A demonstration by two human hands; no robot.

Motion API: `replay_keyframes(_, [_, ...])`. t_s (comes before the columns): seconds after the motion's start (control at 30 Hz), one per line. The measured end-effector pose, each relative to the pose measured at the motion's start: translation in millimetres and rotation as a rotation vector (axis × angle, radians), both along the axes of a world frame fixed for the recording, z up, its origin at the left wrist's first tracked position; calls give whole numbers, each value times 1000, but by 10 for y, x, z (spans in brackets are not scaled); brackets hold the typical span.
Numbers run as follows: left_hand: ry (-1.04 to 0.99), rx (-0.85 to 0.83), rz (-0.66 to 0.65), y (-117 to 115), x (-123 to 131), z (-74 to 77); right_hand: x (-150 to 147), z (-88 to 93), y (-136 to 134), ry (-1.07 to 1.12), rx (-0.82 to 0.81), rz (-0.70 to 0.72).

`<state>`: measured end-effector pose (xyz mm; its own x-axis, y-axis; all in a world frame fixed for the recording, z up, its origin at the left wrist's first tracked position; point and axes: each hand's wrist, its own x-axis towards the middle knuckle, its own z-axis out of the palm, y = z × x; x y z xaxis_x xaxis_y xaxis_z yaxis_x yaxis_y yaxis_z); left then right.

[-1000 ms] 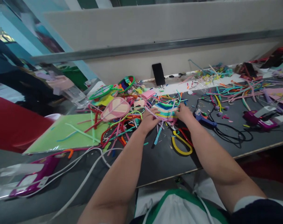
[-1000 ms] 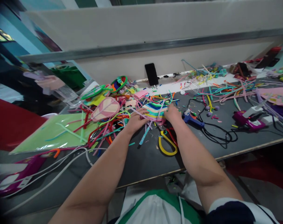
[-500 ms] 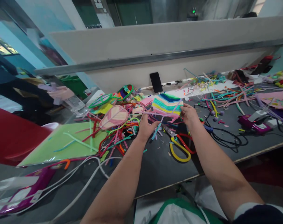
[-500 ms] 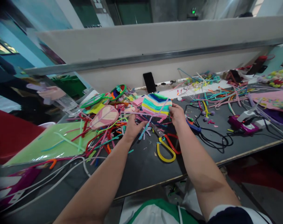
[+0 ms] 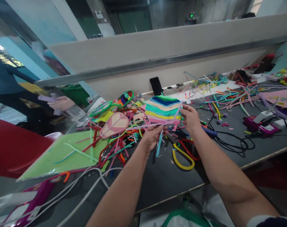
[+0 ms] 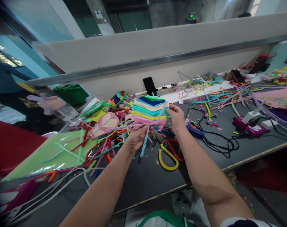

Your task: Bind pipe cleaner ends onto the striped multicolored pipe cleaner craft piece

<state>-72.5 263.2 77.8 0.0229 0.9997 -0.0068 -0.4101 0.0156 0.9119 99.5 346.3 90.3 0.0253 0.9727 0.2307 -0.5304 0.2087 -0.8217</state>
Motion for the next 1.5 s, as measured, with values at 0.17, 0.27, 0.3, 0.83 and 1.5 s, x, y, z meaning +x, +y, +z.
replay_keyframes(0.17, [20, 5, 163, 26, 75, -34, -27, -13, -19, 16, 19, 8])
replay_keyframes(0.27, [27, 15, 203, 25, 99, -32, -34, -12, -18, -11, 47, -17])
replay_keyframes(0.3, [25, 14, 215, 22, 107, -29, -37, -13, -19, -18, 57, -25])
replay_keyframes(0.83, [72, 58, 314, 50, 110, -77, -121, 43, -127, 11, 99, 31])
replay_keyframes(1.5, [-53, 116, 346, 54, 10, 17, -188, -19, -261, -135, 134, 484])
